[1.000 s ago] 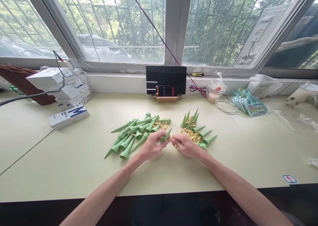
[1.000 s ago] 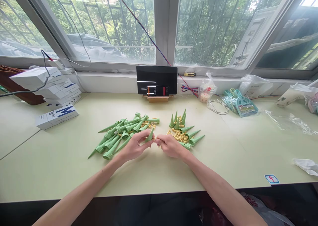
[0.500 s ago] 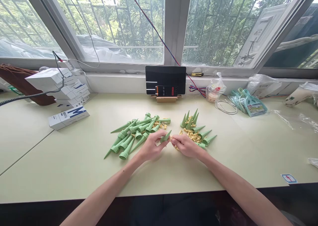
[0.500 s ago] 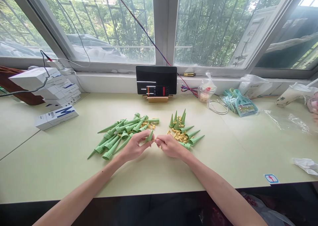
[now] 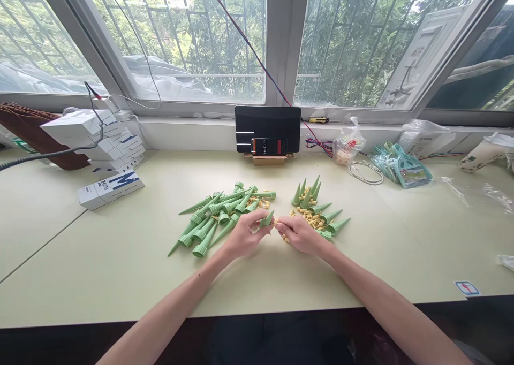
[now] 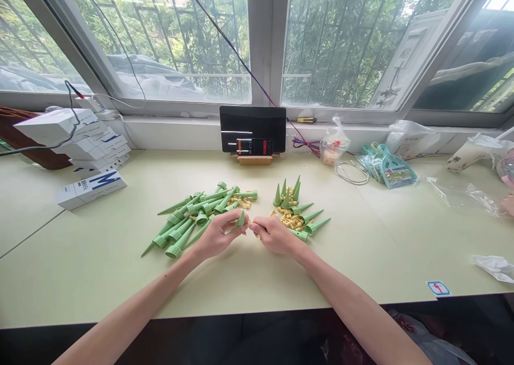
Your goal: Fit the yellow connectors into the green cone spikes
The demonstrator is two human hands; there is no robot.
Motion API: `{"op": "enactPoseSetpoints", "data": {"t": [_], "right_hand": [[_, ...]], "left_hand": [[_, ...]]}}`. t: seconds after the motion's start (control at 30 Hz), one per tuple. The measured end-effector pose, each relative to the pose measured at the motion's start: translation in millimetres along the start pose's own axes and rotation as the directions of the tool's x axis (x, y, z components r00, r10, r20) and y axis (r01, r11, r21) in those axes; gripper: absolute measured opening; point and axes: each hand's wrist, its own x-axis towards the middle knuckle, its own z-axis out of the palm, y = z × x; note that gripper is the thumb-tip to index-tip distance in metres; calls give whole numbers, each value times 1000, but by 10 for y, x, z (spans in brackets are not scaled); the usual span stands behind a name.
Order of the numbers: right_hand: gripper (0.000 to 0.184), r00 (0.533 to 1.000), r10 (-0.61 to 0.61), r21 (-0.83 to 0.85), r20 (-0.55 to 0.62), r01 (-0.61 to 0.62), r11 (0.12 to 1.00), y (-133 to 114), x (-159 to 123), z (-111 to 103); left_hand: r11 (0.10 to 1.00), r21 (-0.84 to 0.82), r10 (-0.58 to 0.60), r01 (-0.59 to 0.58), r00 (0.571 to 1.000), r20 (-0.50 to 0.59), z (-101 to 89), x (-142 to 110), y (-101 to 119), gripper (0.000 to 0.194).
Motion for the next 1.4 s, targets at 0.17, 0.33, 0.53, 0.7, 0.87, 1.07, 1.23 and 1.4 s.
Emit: {"op": "enactPoseSetpoints", "data": {"t": [0.17, 0.33, 0.53, 0.7, 0.87, 1.07, 1.23, 1.4], "right_hand": [[37, 995, -33, -57, -91, 28, 998, -1, -11, 22], [40, 986, -50, -106, -161, 33, 994, 5, -14, 44], [40, 983, -59, -119, -177, 38, 992, -2, -12, 54], [39, 977, -73, -153, -199, 43, 987, -10, -13, 68], [34, 974, -122, -250, -192, 72, 966, -38, -9, 68], [30, 972, -195, -439, -127, 121, 890, -74, -15, 81], [29, 975, -205, -486, -88, 138, 863, -70, -24, 130], [27, 976, -201, -469, -81, 141, 872, -71, -25, 157]], "left_hand": [[990, -122, -67, 65, 998, -15, 13, 18, -44, 20], [983, -154, -109, 98, 992, -64, 21, 21, -89, 29], [980, -166, -124, 114, 991, -53, 32, 16, -95, 32], [977, -170, -132, 125, 991, -32, 30, 17, -89, 32], [971, -196, -145, 140, 989, -13, 26, 21, -102, 41], [968, -206, -129, 141, 989, 73, 30, 19, -100, 43], [972, -182, -133, 151, 985, 109, 15, 13, -97, 43], [974, -179, -121, 141, 986, 116, 5, 13, -126, 43]]}}
